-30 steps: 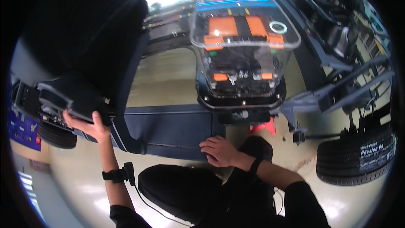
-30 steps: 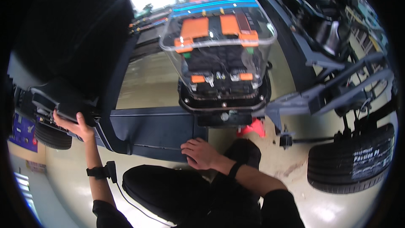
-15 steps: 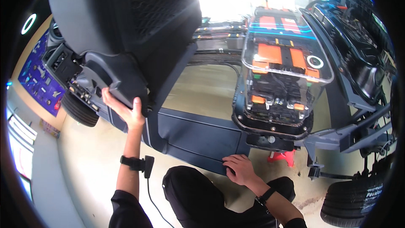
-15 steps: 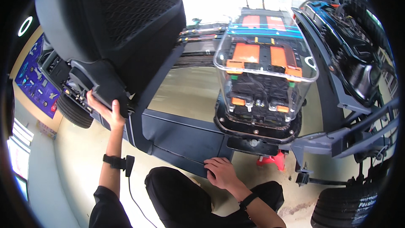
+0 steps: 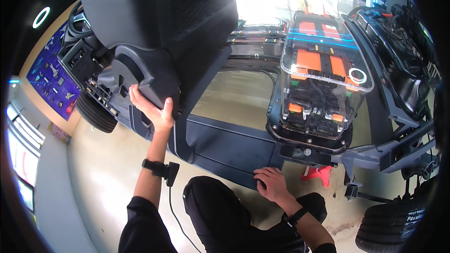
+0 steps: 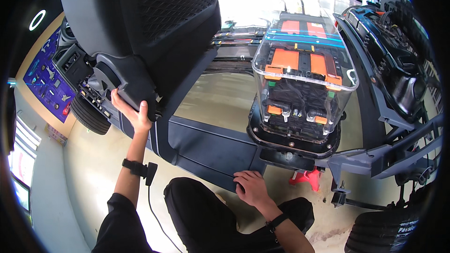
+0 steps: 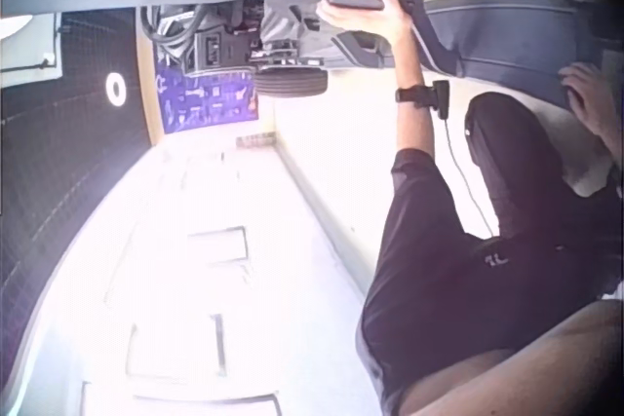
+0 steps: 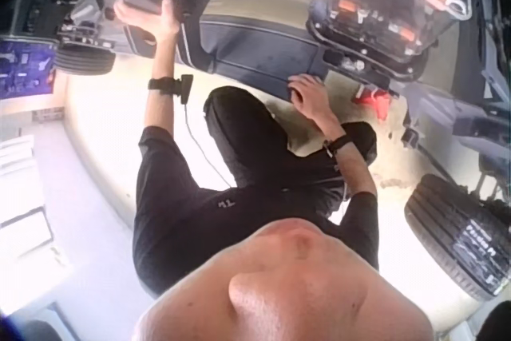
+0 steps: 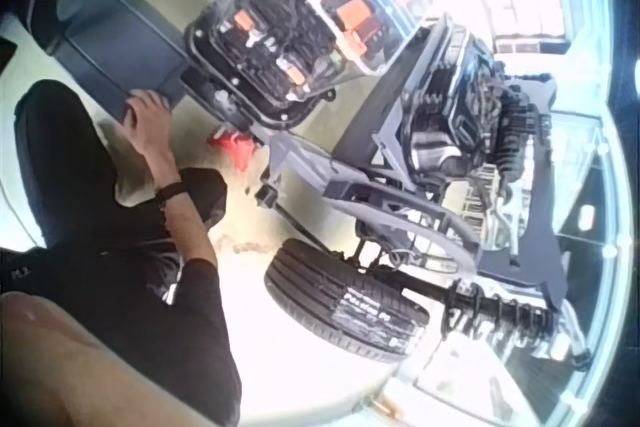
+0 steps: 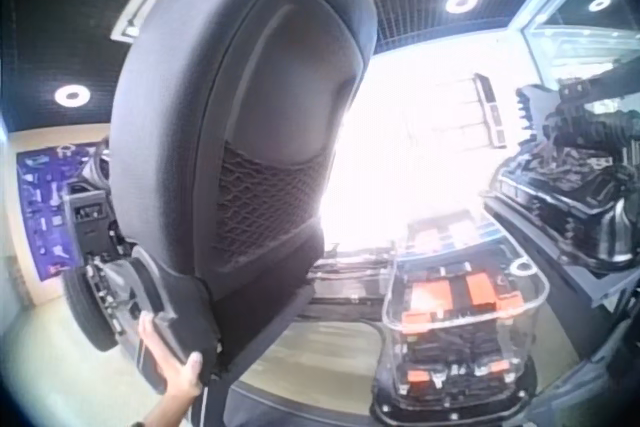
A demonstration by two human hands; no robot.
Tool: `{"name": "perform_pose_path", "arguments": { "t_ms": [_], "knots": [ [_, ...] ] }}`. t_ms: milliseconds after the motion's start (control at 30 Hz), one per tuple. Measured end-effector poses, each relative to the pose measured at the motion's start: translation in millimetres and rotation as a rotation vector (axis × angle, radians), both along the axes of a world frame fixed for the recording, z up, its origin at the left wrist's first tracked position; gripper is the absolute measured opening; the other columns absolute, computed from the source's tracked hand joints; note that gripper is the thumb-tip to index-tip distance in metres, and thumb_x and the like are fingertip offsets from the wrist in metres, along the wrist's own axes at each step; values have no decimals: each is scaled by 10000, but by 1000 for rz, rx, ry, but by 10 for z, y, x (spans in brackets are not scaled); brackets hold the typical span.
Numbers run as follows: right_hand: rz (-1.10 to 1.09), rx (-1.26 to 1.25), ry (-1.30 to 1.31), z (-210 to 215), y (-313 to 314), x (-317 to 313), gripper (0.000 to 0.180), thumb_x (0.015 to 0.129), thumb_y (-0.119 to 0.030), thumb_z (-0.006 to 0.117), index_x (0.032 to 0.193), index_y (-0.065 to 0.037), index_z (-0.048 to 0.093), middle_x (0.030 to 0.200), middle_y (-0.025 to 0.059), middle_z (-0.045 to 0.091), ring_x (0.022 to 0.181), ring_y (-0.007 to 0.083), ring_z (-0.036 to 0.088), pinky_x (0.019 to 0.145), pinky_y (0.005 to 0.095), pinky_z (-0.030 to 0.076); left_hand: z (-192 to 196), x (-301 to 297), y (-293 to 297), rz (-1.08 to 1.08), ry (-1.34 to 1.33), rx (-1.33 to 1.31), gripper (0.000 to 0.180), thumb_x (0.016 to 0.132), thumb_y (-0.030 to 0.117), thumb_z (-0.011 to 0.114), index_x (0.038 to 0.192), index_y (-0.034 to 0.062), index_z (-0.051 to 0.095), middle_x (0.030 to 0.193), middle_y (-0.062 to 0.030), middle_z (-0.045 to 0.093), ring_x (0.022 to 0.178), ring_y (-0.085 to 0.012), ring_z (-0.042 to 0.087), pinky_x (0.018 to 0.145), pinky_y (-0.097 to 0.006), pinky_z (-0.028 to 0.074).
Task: The person selects tools from a toolbox and walks around a partially assembled electric vehicle chassis. They inspect the engine bay and battery pack, then kneel to work on the wheel hub using a lug wrench and other tools.
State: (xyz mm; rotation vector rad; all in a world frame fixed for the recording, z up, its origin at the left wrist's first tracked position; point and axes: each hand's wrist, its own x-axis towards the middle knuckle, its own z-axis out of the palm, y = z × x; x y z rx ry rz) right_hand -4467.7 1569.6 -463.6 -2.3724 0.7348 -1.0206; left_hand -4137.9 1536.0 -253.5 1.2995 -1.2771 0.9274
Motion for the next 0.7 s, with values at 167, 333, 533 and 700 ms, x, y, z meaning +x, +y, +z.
{"name": "perform_pose_path", "arguments": {
  "t_ms": [167,333,533,700],
  "knots": [
    [-8,6,13,-9,56,56,136,663,-95,578,797,-94,597,986,2,605,933,191,549,807,345,397,-21,93,50,51,-40,2,939,657,569,588,1295,-35,256,1315,-261,246,1244,-400,218,1008,-491,157],
    [-16,-28,18,30,56,32,132,670,-85,569,798,-92,600,980,11,608,917,202,556,793,342,400,17,38,52,84,19,52,954,617,529,630,1293,-29,253,1317,-262,239,1241,-415,220,1000,-498,184],
    [-2,-48,-16,30,78,53,130,674,-85,568,802,-82,590,970,22,608,911,211,556,770,344,404,110,-12,157,92,37,74,877,584,428,666,1246,-12,294,1267,-235,290,1219,-411,252,994,-482,207],
    [26,-42,9,28,76,37,131,673,-87,570,802,-77,588,961,25,608,900,220,554,756,354,403,269,9,375,97,-1,223,819,626,408,672,1229,-9,306,1226,-214,323,1153,-395,310,973,-472,236]
  ]
}}
